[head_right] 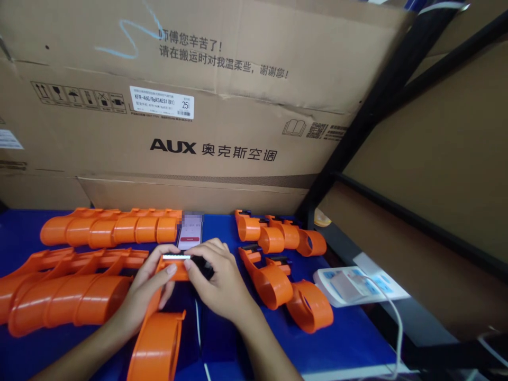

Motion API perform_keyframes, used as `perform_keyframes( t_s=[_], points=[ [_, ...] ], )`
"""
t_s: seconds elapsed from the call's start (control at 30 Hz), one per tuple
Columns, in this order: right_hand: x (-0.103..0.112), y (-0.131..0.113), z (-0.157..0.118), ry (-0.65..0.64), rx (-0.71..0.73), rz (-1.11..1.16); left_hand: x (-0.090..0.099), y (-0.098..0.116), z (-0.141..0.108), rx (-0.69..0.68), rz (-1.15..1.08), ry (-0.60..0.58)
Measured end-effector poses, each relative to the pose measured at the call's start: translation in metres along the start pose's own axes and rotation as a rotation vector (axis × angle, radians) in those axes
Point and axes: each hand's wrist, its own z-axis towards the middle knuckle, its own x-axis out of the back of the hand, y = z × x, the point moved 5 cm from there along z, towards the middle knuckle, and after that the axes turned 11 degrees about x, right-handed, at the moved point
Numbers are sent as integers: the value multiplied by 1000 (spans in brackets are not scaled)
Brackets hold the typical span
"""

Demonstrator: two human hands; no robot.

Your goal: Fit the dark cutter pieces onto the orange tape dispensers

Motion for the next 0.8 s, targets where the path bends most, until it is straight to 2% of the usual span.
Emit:
perform_keyframes(
  t_s=[0.2, 0.8],
  points=[
    [0, 4, 0, 7, -53, 40, -3, 1, -1, -6, 23, -38],
    [1, 1, 1, 46, -37, -61, -3, 3, 0, -46, 32, -21]
  ],
)
